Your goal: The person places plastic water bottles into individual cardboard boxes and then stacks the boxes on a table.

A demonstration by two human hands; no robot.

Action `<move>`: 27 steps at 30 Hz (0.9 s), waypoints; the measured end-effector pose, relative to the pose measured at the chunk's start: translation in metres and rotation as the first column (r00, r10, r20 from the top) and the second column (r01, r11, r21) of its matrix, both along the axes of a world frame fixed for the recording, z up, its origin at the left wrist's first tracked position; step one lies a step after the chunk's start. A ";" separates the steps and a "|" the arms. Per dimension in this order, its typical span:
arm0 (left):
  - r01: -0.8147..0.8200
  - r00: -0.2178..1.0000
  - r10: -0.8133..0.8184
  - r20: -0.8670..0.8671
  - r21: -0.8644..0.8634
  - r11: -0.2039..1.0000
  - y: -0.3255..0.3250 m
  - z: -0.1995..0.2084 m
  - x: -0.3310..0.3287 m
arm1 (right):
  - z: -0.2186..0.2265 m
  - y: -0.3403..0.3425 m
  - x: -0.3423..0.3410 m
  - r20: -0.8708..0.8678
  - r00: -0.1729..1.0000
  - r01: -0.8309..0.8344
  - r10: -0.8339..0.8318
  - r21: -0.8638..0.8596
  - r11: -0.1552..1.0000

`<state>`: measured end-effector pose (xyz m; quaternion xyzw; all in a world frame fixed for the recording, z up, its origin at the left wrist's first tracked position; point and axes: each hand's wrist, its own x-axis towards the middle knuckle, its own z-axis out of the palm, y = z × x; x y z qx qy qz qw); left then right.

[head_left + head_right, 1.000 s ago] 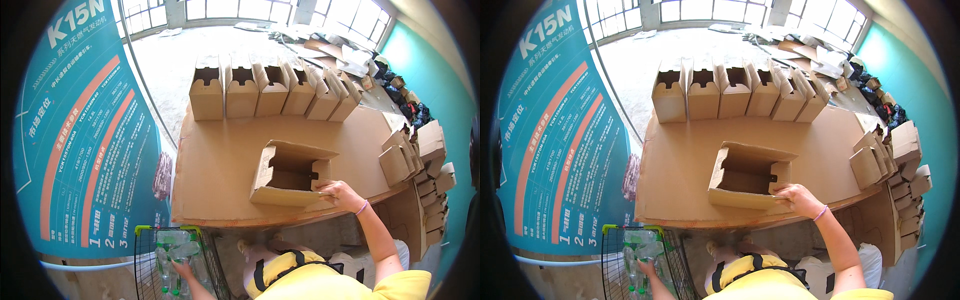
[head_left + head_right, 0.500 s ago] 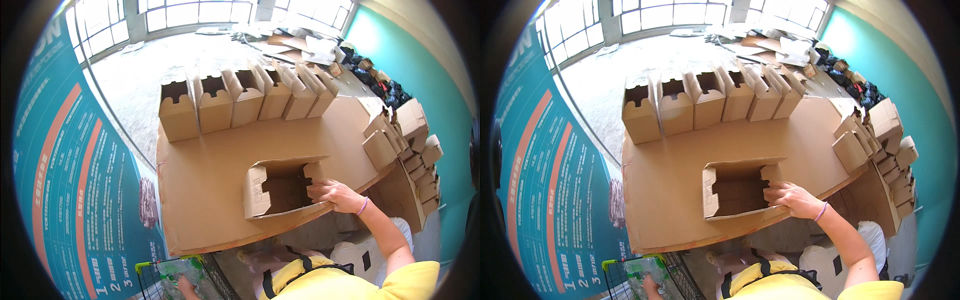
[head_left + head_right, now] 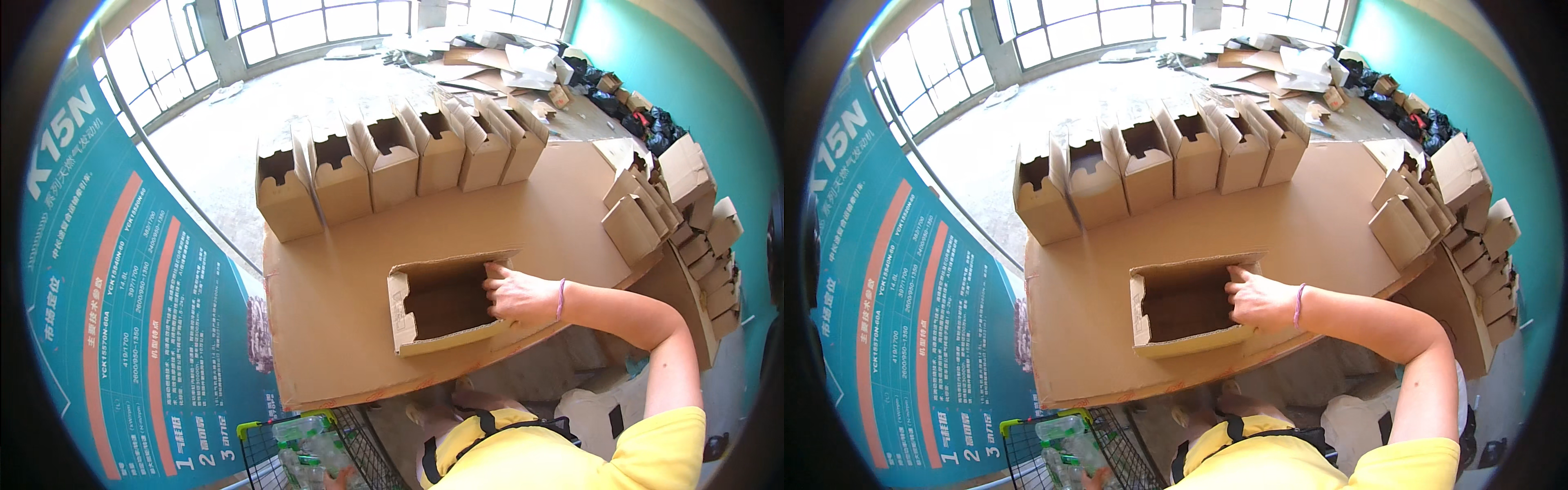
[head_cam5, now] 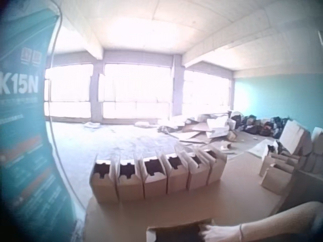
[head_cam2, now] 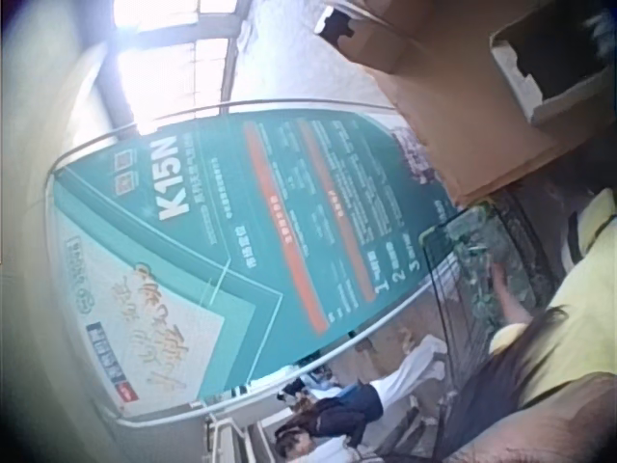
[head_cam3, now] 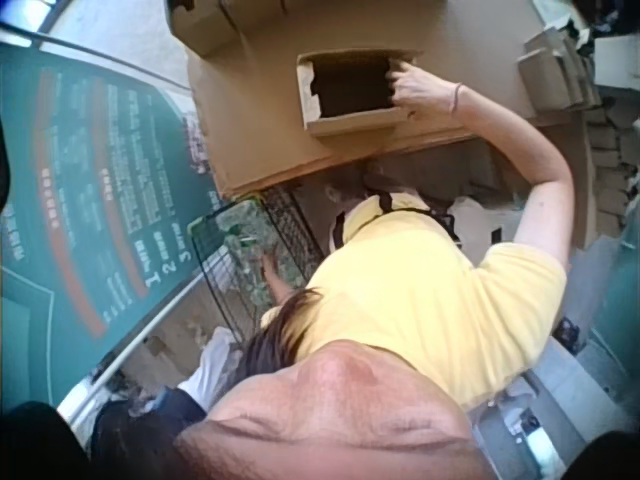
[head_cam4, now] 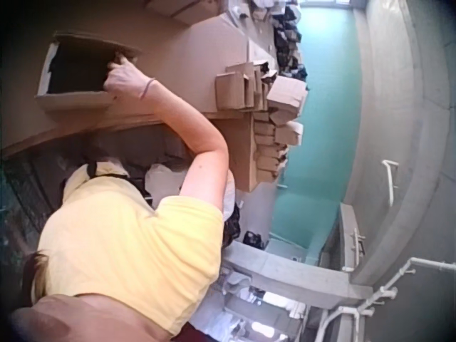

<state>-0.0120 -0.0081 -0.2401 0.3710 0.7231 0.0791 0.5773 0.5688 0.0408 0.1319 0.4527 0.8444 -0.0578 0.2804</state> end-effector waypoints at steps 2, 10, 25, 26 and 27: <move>-0.184 0.972 0.157 0.173 0.152 0.971 -0.005 0.036 0.003 | 0.001 -0.003 0.004 -0.032 0.999 -0.024 0.026 0.046 0.999; -0.549 0.744 -0.123 0.657 0.706 0.448 0.059 0.283 0.133 | -0.011 -0.027 0.038 -0.122 0.981 -0.116 0.150 0.249 0.961; 0.945 0.118 -0.867 -0.485 0.323 -0.052 0.168 0.339 0.436 | -0.049 -0.055 0.055 -0.693 0.712 0.233 0.114 0.386 0.893; 0.922 0.091 -0.904 -0.417 0.379 -0.081 0.178 0.337 0.443 | -0.048 -0.054 0.058 -0.695 0.709 0.230 0.120 0.389 0.892; 0.963 0.027 -0.910 -0.414 0.255 -0.088 0.182 0.337 0.454 | -0.048 -0.052 0.060 -0.697 0.706 0.227 0.127 0.392 0.891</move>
